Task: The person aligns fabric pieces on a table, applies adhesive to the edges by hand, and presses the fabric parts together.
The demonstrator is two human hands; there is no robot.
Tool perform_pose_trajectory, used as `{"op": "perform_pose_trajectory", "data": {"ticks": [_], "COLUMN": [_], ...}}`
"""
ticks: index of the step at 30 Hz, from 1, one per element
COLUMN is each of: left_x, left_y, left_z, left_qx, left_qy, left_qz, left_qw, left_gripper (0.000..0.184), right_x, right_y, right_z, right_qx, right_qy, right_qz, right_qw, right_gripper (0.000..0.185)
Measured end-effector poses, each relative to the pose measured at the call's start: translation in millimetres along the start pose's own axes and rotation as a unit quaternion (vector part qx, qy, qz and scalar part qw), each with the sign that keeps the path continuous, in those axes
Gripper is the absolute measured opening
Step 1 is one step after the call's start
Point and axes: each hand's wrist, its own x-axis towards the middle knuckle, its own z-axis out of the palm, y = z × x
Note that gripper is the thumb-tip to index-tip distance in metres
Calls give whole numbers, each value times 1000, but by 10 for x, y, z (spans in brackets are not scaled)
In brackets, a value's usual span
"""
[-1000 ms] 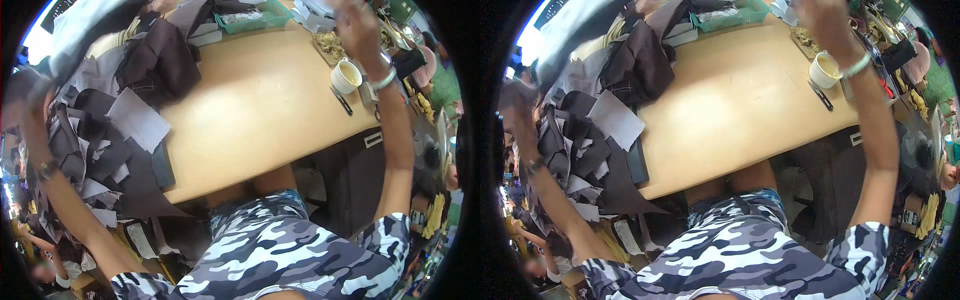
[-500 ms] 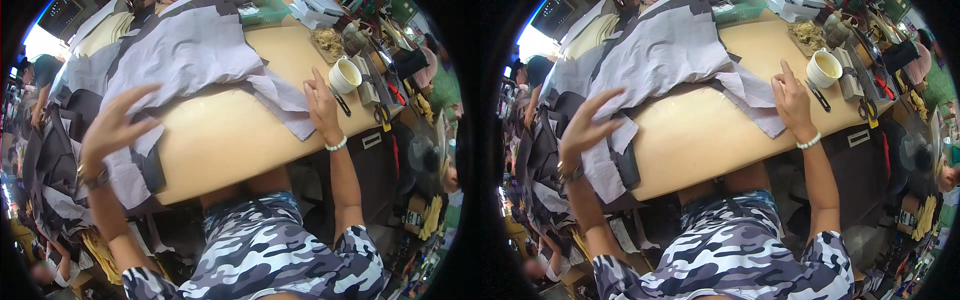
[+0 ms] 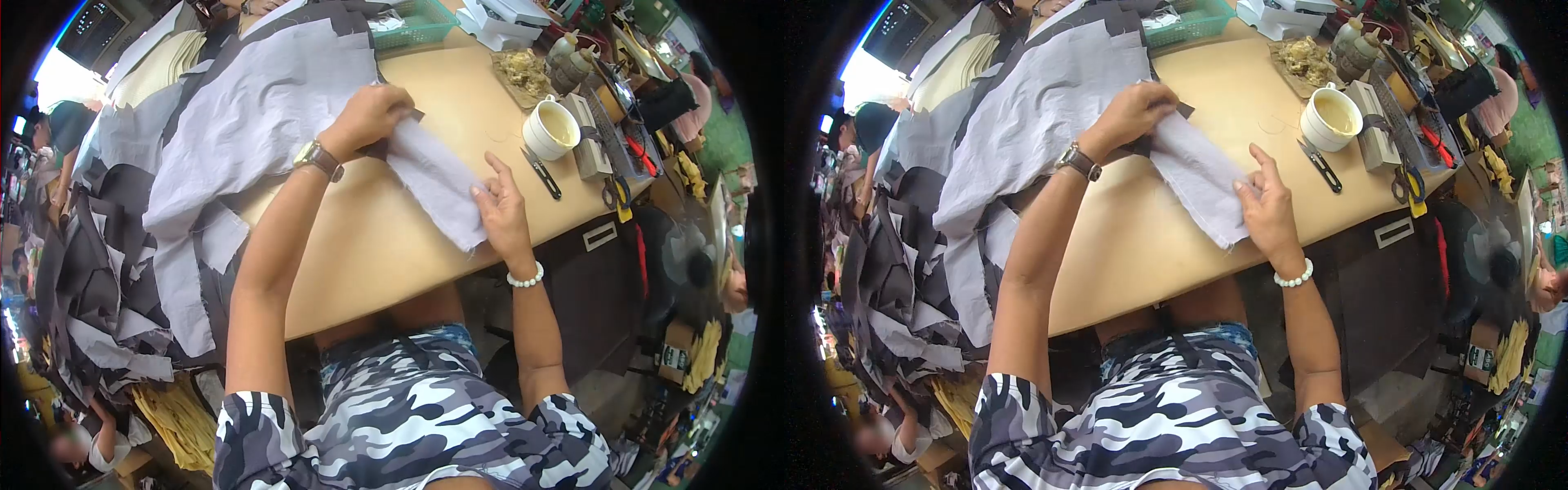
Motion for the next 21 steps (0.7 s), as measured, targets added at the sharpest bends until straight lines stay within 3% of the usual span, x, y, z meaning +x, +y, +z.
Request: {"op": "perform_pose_trajectory", "data": {"ticks": [2, 5, 8, 10, 14, 15, 17, 19, 21], "left_x": [-2, -80, -121, -250, -787, -852, -905, -905, -885], "left_y": [-37, -161, 13, 136, 346, 342, 298, 251, 219], "left_z": [103, 335, 272, 108, -6, 3, 74, 185, 250], "left_qx": [72, 236, 287, 196, 138, 130, 142, 158, 175], "left_qy": [112, 176, 370, 428, 243, 185, 165, 163, 141], "left_qz": [38, 59, 120, 91, -51, -76, 4, 72, 42], "left_qw": [990, 954, 875, 878, 959, 971, 976, 971, 974], "left_gripper": [9, 17, 21, 22, 25, 25, 25, 26, 27], "right_x": [-61, -180, -219, -245, -238, -181, 39, 310, 676], "right_y": [-75, -139, -77, -45, -103, -129, -187, -336, -382], "right_z": [38, 116, 105, 74, 74, 97, 183, 317, 560], "right_qx": [-70, -184, -222, -192, -206, -258, -355, -285, -272], "right_qy": [-19, 41, 75, 65, 49, 71, 114, 61, 67], "right_qz": [47, -12, -47, -40, -44, -114, -248, -250, -259], "right_qw": [996, 982, 971, 978, 976, 957, 894, 923, 924], "right_gripper": [62, 65, 67, 68, 69, 69, 69, 69, 68]}}
